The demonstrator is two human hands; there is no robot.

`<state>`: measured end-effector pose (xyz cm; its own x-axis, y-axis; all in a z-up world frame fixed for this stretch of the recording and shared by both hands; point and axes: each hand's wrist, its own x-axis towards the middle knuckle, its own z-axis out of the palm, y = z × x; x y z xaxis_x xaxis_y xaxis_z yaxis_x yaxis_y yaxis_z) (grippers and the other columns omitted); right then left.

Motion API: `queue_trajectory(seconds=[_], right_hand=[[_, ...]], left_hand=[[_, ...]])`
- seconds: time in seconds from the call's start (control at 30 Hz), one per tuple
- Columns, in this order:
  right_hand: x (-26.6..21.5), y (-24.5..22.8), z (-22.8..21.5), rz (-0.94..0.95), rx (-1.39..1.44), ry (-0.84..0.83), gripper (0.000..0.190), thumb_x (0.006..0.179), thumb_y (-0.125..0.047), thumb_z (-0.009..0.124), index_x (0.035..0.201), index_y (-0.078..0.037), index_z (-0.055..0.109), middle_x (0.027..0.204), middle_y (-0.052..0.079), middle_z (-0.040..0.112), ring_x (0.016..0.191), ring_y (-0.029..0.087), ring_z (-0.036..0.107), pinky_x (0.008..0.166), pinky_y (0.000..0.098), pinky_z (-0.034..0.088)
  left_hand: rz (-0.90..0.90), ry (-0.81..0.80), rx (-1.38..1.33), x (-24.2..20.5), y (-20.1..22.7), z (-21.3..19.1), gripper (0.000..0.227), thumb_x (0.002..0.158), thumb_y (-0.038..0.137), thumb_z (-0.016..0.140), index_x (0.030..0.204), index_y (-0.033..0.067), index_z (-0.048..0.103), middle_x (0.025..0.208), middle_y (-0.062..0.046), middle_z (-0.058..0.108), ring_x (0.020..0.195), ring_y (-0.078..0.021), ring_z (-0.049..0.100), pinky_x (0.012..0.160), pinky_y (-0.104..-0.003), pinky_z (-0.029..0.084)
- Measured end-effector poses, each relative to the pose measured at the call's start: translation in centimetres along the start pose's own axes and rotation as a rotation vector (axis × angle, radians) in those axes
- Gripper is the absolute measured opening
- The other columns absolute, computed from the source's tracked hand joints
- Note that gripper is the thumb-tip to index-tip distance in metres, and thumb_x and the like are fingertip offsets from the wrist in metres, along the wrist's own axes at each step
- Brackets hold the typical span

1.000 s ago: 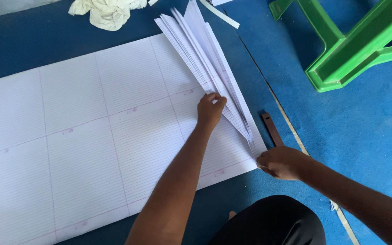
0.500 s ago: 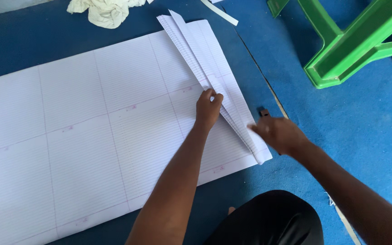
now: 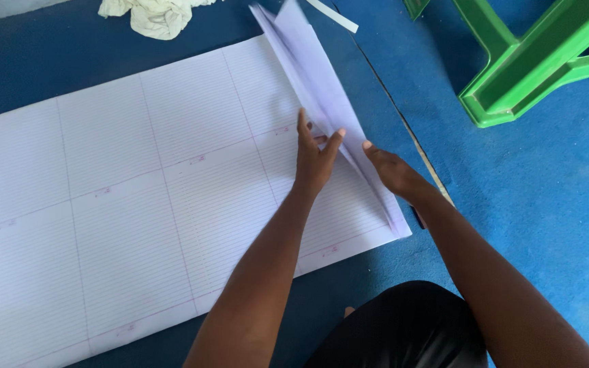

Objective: The person folds large lined paper sheets in half using a small wooden block to press and crease the fold. They repeat this process on multiple sheets, stacking the folded sheets to the side.

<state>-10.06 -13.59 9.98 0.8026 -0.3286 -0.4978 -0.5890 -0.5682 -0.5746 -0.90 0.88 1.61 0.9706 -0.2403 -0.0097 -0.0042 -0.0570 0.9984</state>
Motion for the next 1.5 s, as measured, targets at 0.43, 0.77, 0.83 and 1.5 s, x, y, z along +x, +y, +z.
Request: queue_trajectory(seconds=[0.43, 0.77, 0.83, 1.5], right_hand=[[3.9, 5.0, 2.0, -0.21, -0.036, 0.199, 0.043, 0.103, -0.031, 0.047, 0.137, -0.005, 0.057, 0.12, 0.023, 0.068, 0.112, 0.037, 0.066, 0.096, 0.0491, 0.051], [5.2, 6.7, 3.2, -0.311, -0.17, 0.202, 0.047, 0.104, -0.023, 0.045, 0.145, 0.001, 0.048, 0.123, 0.032, 0.065, 0.117, 0.044, 0.063, 0.105, 0.0546, 0.046], [5.1, 6.5, 3.1, -0.342, -0.123, 0.202, 0.049, 0.103, -0.023, 0.045, 0.147, 0.0, 0.047, 0.128, 0.031, 0.063, 0.121, 0.044, 0.061, 0.107, 0.0535, 0.045], [-0.8, 1.2, 0.9, -0.085, -0.039, 0.067, 0.055, 0.102, -0.024, 0.048, 0.156, -0.011, 0.04, 0.149, 0.02, 0.052, 0.138, 0.035, 0.051, 0.114, 0.0509, 0.039]], left_hand=[[-0.165, -0.035, -0.147, 0.9, 0.2, -0.3, 0.111, 0.091, 0.061, 0.059, 0.162, 0.0079, -0.007, 0.166, -0.03, 0.012, 0.141, -0.0426, 0.042, 0.099, -0.048, 0.057], [-0.117, -0.013, -0.076, -2.7, 1.2, -0.8, 0.072, 0.091, 0.035, 0.064, 0.151, 0.0047, 0.038, 0.142, -0.024, 0.053, 0.097, -0.023, 0.068, 0.068, -0.033, 0.058], [-0.088, -0.018, -0.074, -3.7, 1.7, -1.5, 0.061, 0.093, 0.03, 0.063, 0.146, 0.0029, 0.047, 0.138, -0.021, 0.057, 0.098, -0.0202, 0.067, 0.068, -0.032, 0.059], [-0.361, -0.168, -0.05, -10.4, 2.4, -4.7, 0.044, 0.093, 0.028, 0.058, 0.131, 0.0062, 0.062, 0.122, -0.009, 0.068, 0.102, -0.0175, 0.069, 0.075, -0.033, 0.056]])
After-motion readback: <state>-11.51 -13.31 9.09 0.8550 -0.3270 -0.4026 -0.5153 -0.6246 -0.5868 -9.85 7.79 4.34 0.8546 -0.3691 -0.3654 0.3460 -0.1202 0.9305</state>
